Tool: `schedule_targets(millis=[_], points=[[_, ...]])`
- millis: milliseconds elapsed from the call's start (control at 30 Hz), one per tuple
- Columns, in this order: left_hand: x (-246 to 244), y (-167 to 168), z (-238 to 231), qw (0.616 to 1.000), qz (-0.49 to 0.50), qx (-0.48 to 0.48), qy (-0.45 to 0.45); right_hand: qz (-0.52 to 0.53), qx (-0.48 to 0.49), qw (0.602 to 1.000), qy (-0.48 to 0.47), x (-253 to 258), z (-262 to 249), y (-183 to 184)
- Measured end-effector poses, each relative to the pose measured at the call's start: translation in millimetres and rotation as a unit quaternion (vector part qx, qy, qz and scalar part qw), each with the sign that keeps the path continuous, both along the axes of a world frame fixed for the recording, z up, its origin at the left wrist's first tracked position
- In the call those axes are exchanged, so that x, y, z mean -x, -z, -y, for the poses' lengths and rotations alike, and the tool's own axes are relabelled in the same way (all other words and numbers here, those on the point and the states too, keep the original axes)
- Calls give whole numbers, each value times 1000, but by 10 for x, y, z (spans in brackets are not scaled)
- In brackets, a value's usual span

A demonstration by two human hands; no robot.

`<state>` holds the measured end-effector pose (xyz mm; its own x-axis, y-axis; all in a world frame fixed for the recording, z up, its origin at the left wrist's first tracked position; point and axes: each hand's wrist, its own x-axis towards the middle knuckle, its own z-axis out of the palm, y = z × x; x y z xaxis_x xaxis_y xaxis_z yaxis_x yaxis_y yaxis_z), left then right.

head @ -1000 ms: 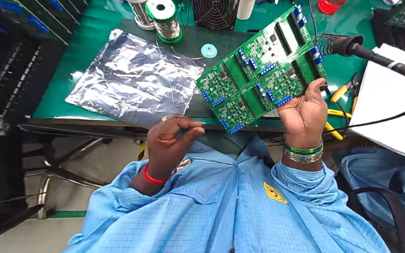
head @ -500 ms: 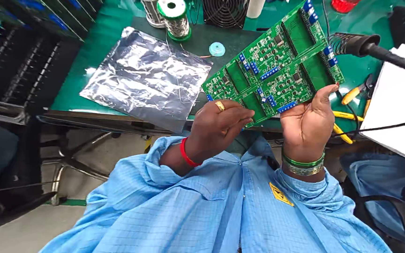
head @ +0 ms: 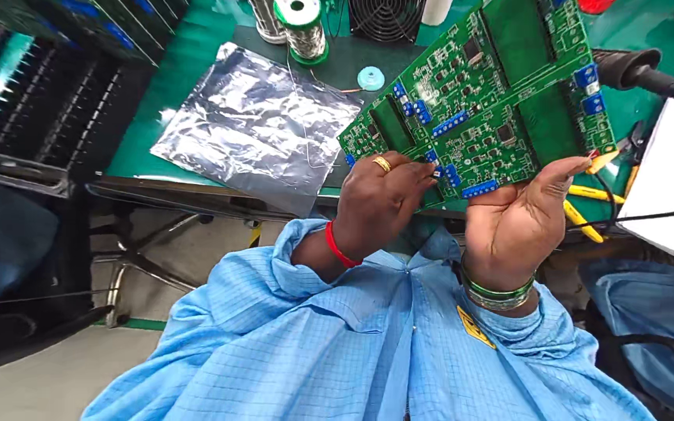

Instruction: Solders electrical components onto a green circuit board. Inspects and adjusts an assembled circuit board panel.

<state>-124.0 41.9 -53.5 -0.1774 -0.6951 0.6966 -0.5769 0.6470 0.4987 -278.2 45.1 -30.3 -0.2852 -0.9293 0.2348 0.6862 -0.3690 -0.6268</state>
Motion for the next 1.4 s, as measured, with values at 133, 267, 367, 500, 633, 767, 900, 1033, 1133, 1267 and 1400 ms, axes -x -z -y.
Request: schedule_targets(millis=[133, 267, 367, 500, 633, 767, 900, 1033, 1133, 1267, 1400], points=[[-6, -4, -17, 999, -33, -18, 8, 3, 26, 999, 22, -61, -36, 26], [28, 9, -34, 999, -47, -5, -2, 10, 42, 998, 35, -83, -53, 53], [61, 29, -28, 998, -61, 11, -6, 15, 49, 998, 30, -64, -54, 70], [85, 15, -46, 996, -85, 2, -4, 26, 55, 998, 23, -43, -57, 107], [113, 32, -65, 995, -96, 18, -14, 26, 62, 997, 31, -39, -52, 121], [126, 71, -66, 994, -50, 85, -50, 33, 55, 998, 28, -45, -45, 119], [134, 115, -62, 992, -24, 110, -61, 46, 44, 998, 8, -22, -17, 123], [112, 136, -40, 993, -51, 102, -14, 57, 13, 998, -27, 39, 40, 103], [79, 146, -44, 995, -65, 79, 9, 76, -24, 995, -60, 87, 87, 119], [72, 142, -46, 999, -33, 37, -18, 103, -55, 990, -76, 72, 114, 161], [64, 132, -33, 999, -5, 5, -37, 100, -52, 991, -75, 31, 116, 180]])
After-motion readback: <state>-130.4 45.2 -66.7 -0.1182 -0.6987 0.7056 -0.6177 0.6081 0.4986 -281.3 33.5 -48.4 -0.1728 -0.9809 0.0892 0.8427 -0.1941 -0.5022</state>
